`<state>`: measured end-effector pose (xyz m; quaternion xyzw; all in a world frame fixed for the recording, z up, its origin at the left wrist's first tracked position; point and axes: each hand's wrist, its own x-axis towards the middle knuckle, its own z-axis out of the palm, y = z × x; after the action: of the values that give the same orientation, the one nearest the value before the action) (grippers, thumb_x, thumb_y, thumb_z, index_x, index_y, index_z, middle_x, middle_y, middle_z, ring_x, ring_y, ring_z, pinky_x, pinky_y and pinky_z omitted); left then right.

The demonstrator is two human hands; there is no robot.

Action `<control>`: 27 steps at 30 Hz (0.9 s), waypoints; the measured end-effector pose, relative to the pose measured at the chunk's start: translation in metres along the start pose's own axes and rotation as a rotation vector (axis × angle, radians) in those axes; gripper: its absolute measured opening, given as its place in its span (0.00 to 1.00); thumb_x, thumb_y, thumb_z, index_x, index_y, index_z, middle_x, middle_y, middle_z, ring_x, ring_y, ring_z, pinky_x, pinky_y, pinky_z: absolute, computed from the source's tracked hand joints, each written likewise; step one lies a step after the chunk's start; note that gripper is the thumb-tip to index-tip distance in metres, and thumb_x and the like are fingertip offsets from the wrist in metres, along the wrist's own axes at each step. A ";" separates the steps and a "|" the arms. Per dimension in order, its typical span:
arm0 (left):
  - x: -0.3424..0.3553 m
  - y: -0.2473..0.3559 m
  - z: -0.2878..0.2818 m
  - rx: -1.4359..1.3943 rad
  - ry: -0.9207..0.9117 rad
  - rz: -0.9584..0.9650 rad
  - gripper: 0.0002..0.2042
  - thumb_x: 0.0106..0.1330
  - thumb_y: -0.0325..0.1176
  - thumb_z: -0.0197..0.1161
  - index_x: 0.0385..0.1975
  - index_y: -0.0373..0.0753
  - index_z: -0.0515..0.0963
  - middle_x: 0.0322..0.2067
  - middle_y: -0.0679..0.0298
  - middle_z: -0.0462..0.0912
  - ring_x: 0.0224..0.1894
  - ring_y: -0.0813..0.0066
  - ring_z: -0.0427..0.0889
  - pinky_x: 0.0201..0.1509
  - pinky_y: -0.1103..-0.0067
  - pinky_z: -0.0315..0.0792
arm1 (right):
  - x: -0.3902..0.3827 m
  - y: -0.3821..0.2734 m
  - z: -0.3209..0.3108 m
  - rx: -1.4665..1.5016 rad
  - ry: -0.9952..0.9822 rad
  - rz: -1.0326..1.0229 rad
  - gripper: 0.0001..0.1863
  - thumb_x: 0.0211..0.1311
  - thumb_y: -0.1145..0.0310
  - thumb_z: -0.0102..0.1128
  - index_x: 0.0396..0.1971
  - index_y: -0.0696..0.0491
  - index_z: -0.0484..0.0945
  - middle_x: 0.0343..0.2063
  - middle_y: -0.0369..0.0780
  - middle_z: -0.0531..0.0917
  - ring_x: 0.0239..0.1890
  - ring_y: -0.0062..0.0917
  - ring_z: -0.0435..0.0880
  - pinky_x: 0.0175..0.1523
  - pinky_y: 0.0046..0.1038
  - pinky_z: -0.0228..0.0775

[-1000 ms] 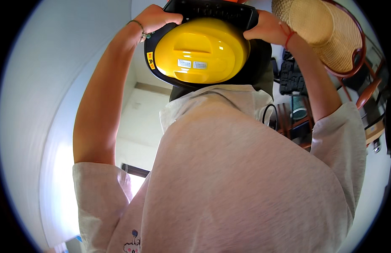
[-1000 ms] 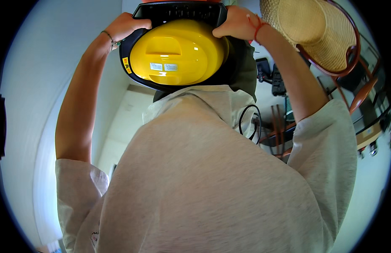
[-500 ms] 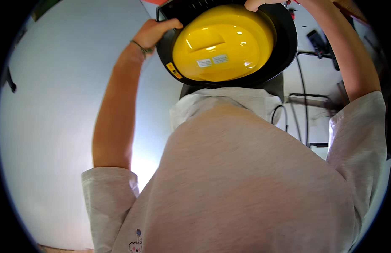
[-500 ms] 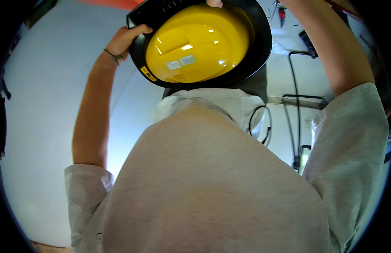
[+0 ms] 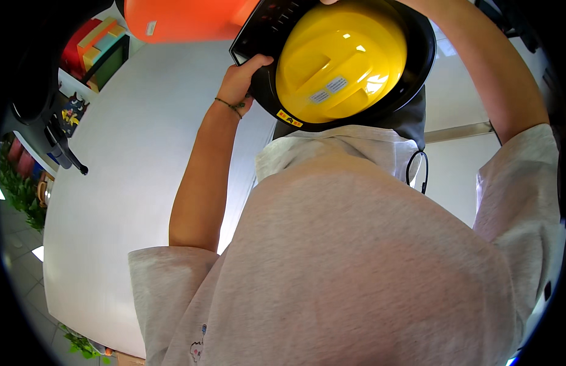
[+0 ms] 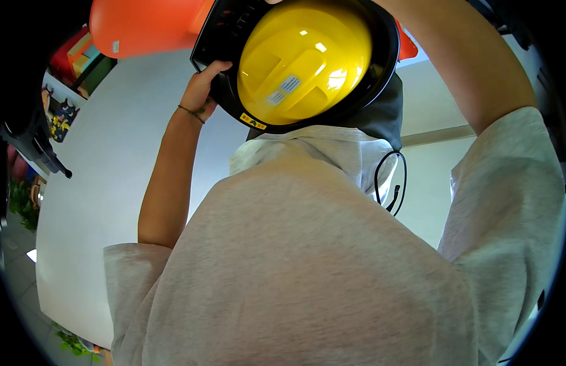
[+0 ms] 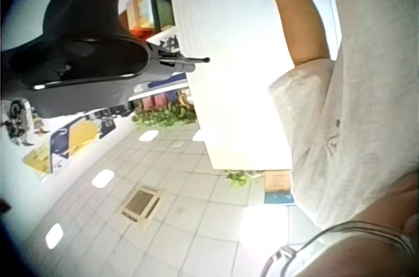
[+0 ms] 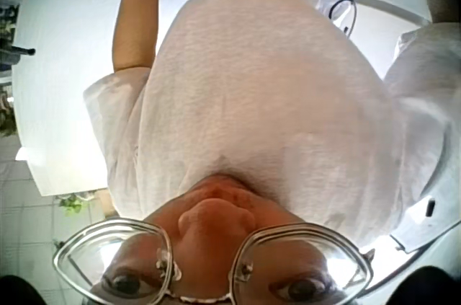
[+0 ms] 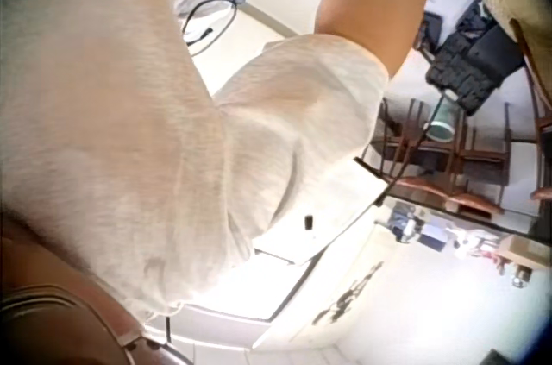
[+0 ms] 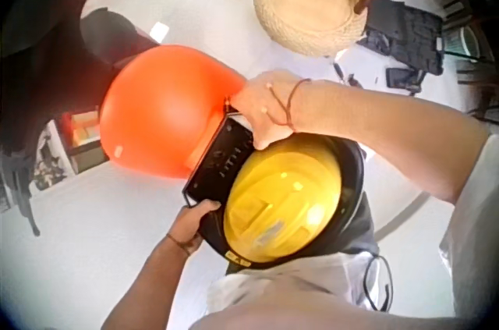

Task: The person assembles the front panel of a motorcycle by hand, fits a yellow component into a compartment, and uses a hex key to tighten a screw on the body.

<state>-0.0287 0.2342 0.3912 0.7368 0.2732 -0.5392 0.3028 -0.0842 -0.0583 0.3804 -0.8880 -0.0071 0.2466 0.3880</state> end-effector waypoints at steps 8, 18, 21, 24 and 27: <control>-0.003 -0.001 0.000 -0.002 -0.037 0.063 0.17 0.54 0.35 0.66 0.40 0.31 0.76 0.32 0.60 0.83 0.32 0.73 0.83 0.37 0.79 0.77 | -0.007 -0.008 -0.002 -0.079 0.003 0.074 0.15 0.38 0.65 0.65 0.31 0.52 0.83 0.31 0.46 0.84 0.37 0.40 0.83 0.42 0.36 0.74; -0.004 0.006 -0.001 0.131 -0.016 0.012 0.17 0.55 0.36 0.66 0.39 0.31 0.76 0.31 0.61 0.83 0.30 0.72 0.83 0.35 0.79 0.76 | -0.006 0.000 0.007 -0.114 -0.041 -0.022 0.14 0.40 0.63 0.64 0.29 0.54 0.84 0.30 0.46 0.84 0.35 0.37 0.83 0.40 0.33 0.74; -0.004 0.004 -0.001 0.145 0.011 0.030 0.15 0.56 0.36 0.65 0.38 0.31 0.76 0.30 0.61 0.83 0.28 0.72 0.83 0.32 0.79 0.75 | -0.006 0.006 0.005 -0.065 -0.032 -0.126 0.15 0.40 0.63 0.64 0.29 0.55 0.84 0.29 0.46 0.84 0.34 0.37 0.83 0.40 0.34 0.74; -0.006 0.002 0.005 0.015 -0.023 0.057 0.15 0.56 0.36 0.65 0.38 0.32 0.76 0.30 0.61 0.83 0.28 0.72 0.83 0.33 0.78 0.77 | -0.003 0.011 0.001 -0.059 -0.074 -0.129 0.16 0.41 0.61 0.64 0.31 0.55 0.83 0.30 0.47 0.84 0.35 0.37 0.83 0.41 0.35 0.74; -0.010 0.010 0.003 0.109 -0.051 -0.018 0.15 0.59 0.38 0.62 0.42 0.37 0.76 0.37 0.63 0.83 0.40 0.71 0.82 0.48 0.74 0.74 | -0.002 0.014 0.002 -0.033 -0.060 -0.125 0.17 0.41 0.61 0.64 0.32 0.55 0.83 0.30 0.47 0.84 0.35 0.38 0.83 0.41 0.35 0.73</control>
<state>-0.0256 0.2246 0.4018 0.7357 0.2422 -0.5747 0.2641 -0.0894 -0.0675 0.3701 -0.8844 -0.0783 0.2480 0.3876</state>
